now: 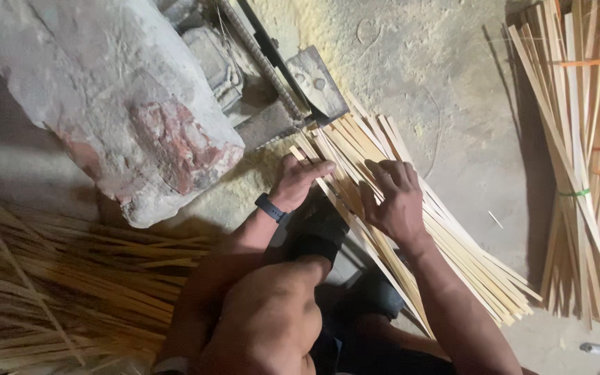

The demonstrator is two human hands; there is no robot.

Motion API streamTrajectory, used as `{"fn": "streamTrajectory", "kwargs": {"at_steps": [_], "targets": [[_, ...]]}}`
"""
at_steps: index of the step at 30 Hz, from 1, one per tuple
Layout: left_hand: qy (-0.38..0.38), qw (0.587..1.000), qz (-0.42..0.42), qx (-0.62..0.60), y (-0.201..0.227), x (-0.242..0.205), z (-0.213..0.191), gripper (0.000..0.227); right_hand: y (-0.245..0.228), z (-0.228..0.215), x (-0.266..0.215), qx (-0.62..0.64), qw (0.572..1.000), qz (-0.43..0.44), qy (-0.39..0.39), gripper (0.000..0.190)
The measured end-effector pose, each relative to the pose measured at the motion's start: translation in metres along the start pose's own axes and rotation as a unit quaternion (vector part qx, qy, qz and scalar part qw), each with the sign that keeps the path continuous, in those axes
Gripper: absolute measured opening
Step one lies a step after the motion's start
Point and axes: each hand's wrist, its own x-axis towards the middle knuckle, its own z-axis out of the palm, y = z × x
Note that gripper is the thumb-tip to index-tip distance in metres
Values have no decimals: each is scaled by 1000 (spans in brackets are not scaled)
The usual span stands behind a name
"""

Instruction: The person sits on the floor and uses a bench-mounted cutting machine to slice long bamboo strips into thinner pieces. They feed the strips through the blade repeatedly, collecting the cut pieces into a bundle.

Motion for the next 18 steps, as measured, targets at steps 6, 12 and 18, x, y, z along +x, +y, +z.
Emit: {"fn": "streamTrajectory", "kwargs": {"at_steps": [6, 12, 18], "targets": [[-45, 996, 72, -30, 5, 1, 6, 24, 3, 14, -22, 218, 952, 177, -123, 20], [-55, 993, 29, -103, 1, 2, 3, 23, -1, 14, -10, 106, 987, 111, -39, 10], [-64, 984, 34, -160, -15, 5, -10, 26, -9, 40, 30, 84, 994, 64, 6, 12]]}}
